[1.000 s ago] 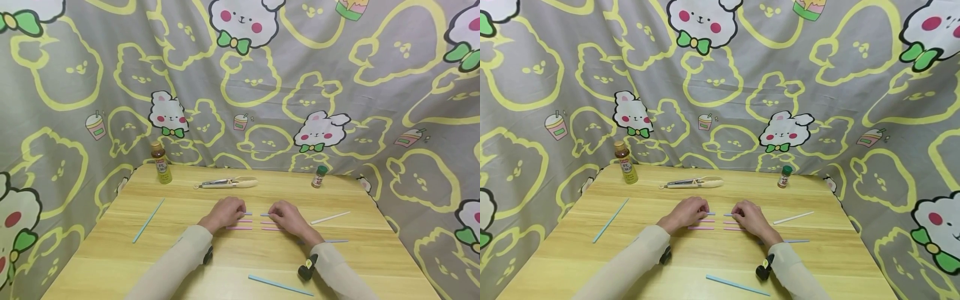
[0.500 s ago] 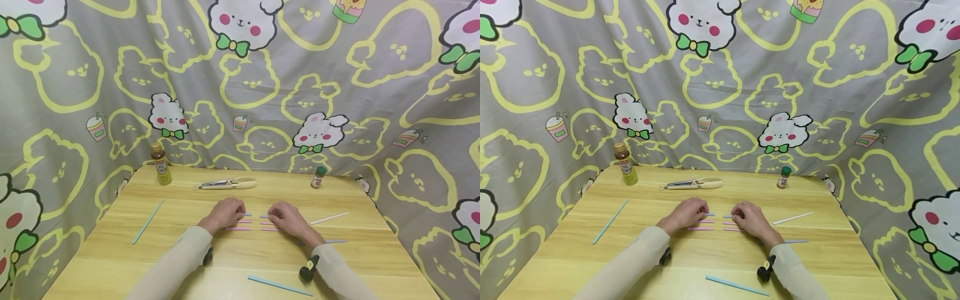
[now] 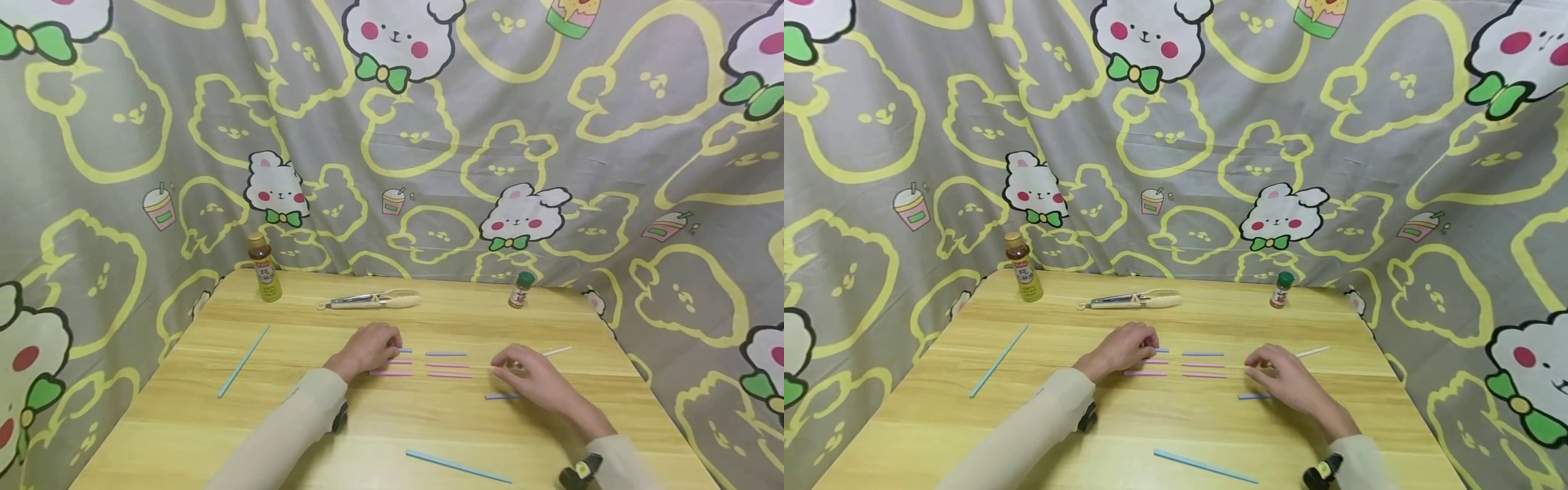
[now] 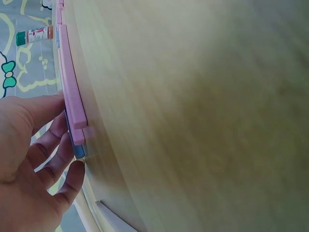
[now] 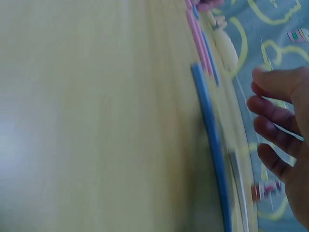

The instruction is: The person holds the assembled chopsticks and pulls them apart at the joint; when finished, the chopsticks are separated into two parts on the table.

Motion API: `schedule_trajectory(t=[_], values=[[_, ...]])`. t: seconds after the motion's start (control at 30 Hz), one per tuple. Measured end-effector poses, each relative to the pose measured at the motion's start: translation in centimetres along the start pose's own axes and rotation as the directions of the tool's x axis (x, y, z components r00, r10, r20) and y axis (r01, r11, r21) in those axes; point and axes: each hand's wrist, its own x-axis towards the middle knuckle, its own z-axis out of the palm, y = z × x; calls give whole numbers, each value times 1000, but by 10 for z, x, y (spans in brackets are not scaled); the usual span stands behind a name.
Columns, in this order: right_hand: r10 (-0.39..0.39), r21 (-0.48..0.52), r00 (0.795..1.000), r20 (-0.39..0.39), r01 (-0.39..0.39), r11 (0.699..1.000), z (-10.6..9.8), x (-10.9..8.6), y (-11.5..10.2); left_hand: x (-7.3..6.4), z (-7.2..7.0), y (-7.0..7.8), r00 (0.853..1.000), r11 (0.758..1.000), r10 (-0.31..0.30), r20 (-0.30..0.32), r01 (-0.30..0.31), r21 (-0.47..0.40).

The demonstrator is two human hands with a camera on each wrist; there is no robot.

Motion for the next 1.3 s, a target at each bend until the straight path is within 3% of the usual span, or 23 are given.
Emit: schedule_trajectory(t=[0.23,0.4,0.63,0.93,1.3], values=[[2,20,999,52,-3,1000,-25,-39,15,0,0,-1,1000,1000,-8,1,8,1],[20,58,987,157,-30,998,-32,-50,24,0,0,0,1000,1000,-4,-1,4,4],[-57,165,973,223,20,986,-26,-51,32,0,-2,0,1000,1000,12,-7,-12,-2],[105,136,978,178,-130,982,-20,-47,35,2,0,-2,1000,1000,11,-13,-11,-1],[84,110,982,171,-103,988,-20,-40,30,0,-1,-1,1000,1000,3,-12,-3,-19]])
